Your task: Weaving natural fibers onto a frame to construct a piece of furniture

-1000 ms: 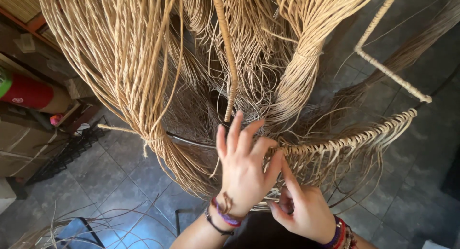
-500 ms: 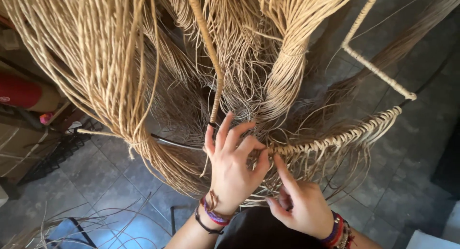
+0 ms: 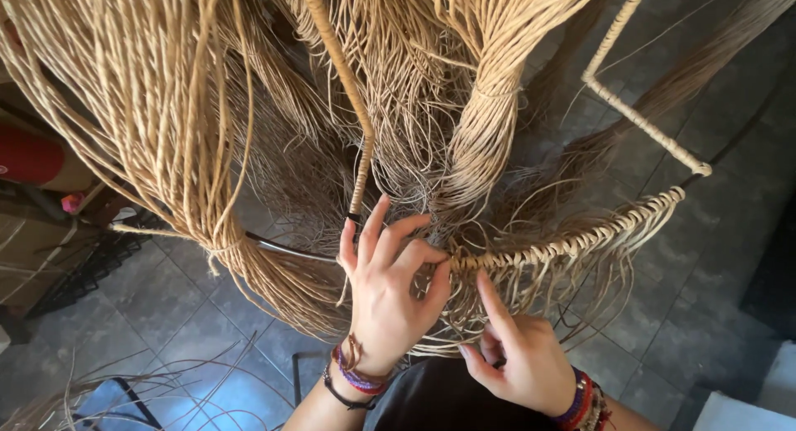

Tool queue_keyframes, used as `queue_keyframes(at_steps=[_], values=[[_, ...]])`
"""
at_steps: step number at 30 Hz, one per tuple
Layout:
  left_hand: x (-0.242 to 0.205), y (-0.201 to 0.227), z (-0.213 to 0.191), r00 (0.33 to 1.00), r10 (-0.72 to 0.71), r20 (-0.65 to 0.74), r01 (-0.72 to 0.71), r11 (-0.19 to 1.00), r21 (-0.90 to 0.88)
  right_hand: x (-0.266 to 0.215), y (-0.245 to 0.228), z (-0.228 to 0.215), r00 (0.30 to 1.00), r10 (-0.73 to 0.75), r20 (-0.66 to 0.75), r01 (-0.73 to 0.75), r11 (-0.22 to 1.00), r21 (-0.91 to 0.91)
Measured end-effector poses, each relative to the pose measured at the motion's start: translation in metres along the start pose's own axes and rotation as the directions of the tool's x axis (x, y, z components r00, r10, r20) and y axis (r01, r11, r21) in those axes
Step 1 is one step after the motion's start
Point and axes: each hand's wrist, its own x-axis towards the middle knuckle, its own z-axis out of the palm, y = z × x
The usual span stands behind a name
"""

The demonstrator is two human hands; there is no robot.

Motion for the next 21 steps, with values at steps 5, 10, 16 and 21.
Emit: queue_keyframes(at_steps=[5,10,16,21], values=[[0.001,0.000,-0.001,1.000,-0.008,0.012,0.008,1.000,-0.006,-0.001,0.002,-0.002,0.998,-0.039,-0.039,0.039,0.999,0.011],[0.000,-0.001,0.000,1.000,-0.012,0.015,0.012,1.000,-0.002,-0.005,0.005,-0.003,0.998,-0.008,-0.060,0.008,1.000,0.002],[-0.001,-0.001,0.001,1.000,-0.023,0.021,0.023,1.000,0.000,-0.006,0.006,-0.007,0.998,0.003,-0.069,-0.001,1.000,0.028],[-0.001,-0.001,0.001,0.999,-0.025,0.023,0.024,0.999,0.026,-0.003,0.007,-0.011,0.998,0.005,-0.067,-0.003,1.000,0.028]])
